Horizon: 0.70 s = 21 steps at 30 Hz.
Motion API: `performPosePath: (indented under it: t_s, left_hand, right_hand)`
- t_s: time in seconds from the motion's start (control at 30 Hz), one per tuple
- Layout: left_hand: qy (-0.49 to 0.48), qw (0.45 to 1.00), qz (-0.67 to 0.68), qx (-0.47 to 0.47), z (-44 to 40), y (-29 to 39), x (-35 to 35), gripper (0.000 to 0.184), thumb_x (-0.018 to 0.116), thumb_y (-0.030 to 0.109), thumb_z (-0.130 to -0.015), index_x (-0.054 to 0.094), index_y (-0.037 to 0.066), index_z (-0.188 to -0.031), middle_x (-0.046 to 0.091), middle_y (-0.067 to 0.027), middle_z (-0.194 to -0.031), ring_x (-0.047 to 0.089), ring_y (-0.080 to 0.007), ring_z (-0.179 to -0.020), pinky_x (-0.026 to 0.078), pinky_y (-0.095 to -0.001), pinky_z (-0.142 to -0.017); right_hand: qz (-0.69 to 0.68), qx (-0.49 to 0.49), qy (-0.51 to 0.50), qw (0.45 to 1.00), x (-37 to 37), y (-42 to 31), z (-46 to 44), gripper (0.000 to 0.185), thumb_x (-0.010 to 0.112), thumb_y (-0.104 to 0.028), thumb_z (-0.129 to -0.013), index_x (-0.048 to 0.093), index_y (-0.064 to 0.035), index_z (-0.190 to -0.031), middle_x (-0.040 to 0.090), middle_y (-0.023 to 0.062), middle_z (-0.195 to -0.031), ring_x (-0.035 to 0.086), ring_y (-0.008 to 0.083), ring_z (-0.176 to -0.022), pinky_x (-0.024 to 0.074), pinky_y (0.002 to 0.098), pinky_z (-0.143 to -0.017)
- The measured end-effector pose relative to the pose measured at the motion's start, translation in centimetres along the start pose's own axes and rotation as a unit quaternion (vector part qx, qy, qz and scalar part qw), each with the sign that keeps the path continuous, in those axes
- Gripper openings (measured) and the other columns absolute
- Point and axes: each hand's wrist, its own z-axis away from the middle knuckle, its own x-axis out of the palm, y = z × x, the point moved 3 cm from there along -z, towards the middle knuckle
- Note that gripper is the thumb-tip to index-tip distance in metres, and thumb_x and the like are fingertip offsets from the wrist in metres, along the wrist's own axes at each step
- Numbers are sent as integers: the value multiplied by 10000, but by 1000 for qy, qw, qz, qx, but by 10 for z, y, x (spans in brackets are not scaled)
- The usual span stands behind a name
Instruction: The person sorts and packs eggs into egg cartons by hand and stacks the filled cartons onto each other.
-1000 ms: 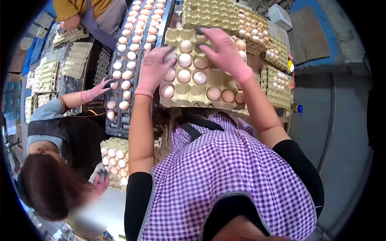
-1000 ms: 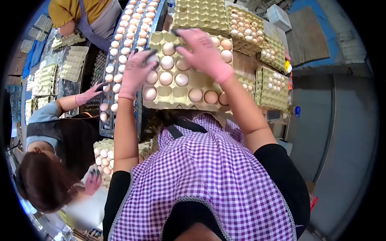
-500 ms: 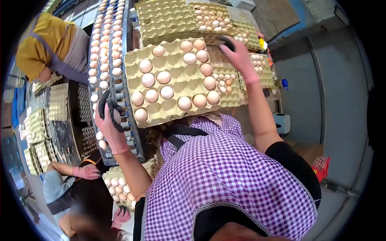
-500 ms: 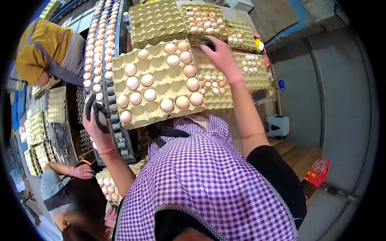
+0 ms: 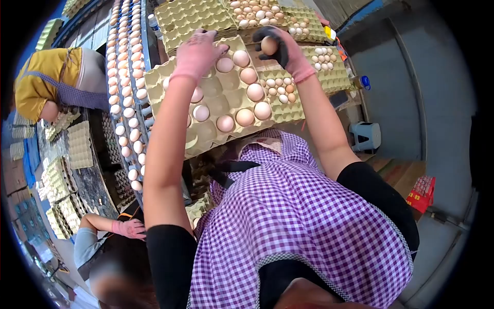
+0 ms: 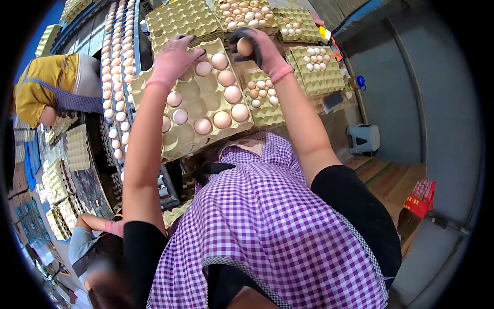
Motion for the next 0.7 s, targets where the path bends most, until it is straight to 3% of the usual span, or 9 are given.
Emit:
performPosePath:
  t_s: [0.07,0.13,0.17,0.37,0.43,0.5,0.57,0.63,0.7]
  left_hand:
    - [-230,970,-81,-4,-18,5,26,578,628,514,-912,641,98,-1313,618,-135,-1316,603,-322,-1202,473,-418,-1016]
    - [-212,976,-57,7,-17,-3,31,574,631,510,-910,645,94,-1305,622,-136,-1305,602,-321,-1203,472,-416,-1016]
    - [-192,981,-30,14,-17,-9,32,570,635,506,-907,648,90,-1297,626,-138,-1293,602,-320,-1203,471,-413,-1016]
    - [-204,977,-4,61,-18,-17,31,510,655,417,-919,650,39,-1262,633,-176,-1190,614,-328,-1126,475,-406,-979]
    - [-174,981,-30,86,-16,-19,28,506,659,403,-924,647,25,-1261,640,-172,-1162,642,-302,-1069,491,-389,-951]
    - [-94,983,154,-38,-8,-30,16,442,619,407,-964,663,43,-1211,658,-182,-1186,670,-296,-1016,533,-384,-888]
    - [-54,780,580,-226,26,-34,0,375,555,308,-1033,558,121,-1358,644,-211,-1226,680,-196,-796,561,-287,-614]
    - [-122,491,849,-150,57,-28,-15,414,526,257,-1040,455,178,-1440,579,-250,-1334,674,-221,-790,575,-324,-610]
    - [-60,512,845,-143,86,-19,-25,432,508,211,-1035,427,216,-1459,512,-283,-1410,662,-215,-790,572,-338,-628]
  right_hand:
    - [292,-18,-37,956,9,-7,4,445,638,-399,-943,666,-56,-1227,723,83,-1076,696,183,-919,575,315,-718]
    - [597,-131,-42,790,23,-8,6,524,667,-482,-885,669,-137,-1279,731,120,-1037,703,250,-959,555,384,-840]
    - [651,-84,-70,751,25,2,2,523,624,-507,-887,655,-166,-1282,724,111,-1114,680,304,-1070,521,417,-953]
    - [720,-113,-83,679,35,8,-9,384,615,-474,-888,694,-200,-1146,724,81,-1062,681,278,-1040,530,427,-908]
    - [704,-192,-70,680,32,0,-1,372,592,-448,-928,705,-146,-1113,722,81,-1021,715,268,-931,576,387,-779]
    - [311,-8,-7,950,10,-5,12,393,546,-415,-984,664,-103,-1190,712,89,-1061,730,226,-828,579,316,-604]
    - [-38,8,-55,998,-19,9,34,428,501,-371,-1032,576,-76,-1333,688,112,-1131,725,196,-794,548,251,-505]
    - [-43,-42,-73,996,-17,5,56,481,495,-330,-1043,469,-95,-1462,669,124,-1204,730,210,-800,542,239,-492]
    - [-23,-13,-140,990,-24,11,53,472,542,-337,-1019,509,-132,-1442,647,125,-1223,718,191,-892,562,262,-585]
